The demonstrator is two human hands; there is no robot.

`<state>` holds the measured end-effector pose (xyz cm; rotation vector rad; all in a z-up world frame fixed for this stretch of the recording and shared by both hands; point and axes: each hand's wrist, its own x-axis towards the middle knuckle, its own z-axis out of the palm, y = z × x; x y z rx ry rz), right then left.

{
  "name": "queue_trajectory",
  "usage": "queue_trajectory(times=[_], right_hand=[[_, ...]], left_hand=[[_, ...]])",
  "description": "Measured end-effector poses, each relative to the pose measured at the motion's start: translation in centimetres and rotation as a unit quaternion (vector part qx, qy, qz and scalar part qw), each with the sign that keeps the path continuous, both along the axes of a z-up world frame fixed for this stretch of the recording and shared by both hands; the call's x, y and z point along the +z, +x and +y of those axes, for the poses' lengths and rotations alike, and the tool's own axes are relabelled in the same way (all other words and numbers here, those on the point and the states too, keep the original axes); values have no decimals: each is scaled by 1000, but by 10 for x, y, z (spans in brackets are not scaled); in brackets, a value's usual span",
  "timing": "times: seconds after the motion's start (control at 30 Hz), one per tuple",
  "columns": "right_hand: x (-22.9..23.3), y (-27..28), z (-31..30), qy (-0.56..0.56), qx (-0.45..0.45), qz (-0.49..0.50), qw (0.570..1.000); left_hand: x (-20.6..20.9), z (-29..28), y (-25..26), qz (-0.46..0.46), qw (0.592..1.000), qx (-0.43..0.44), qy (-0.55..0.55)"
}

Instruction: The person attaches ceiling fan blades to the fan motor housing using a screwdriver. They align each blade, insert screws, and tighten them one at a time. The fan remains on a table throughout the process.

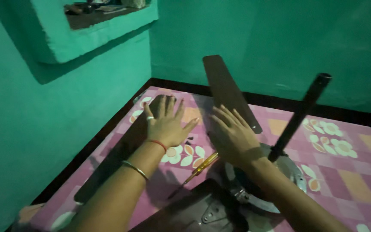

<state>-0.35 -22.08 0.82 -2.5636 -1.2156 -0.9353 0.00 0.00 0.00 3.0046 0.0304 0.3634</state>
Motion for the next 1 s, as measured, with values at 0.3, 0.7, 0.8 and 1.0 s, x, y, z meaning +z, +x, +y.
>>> queue_trajectory(times=[0.3, 0.7, 0.8, 1.0], right_hand=[[-52, -59, -145, 264, -27, -41, 963], [-119, 21, -213, 466, -173, 547, 674], [-126, 22, -215, 504, -169, 532, 659], [-136, 6, -208, 551, -178, 449, 680]], left_hand=[[-47, -130, -18, -108, 951, -208, -201], [-60, -229, -75, -184, 886, -197, -377], [-60, -228, -72, -205, 899, -164, -351], [-71, -214, -56, -197, 897, -222, -328]])
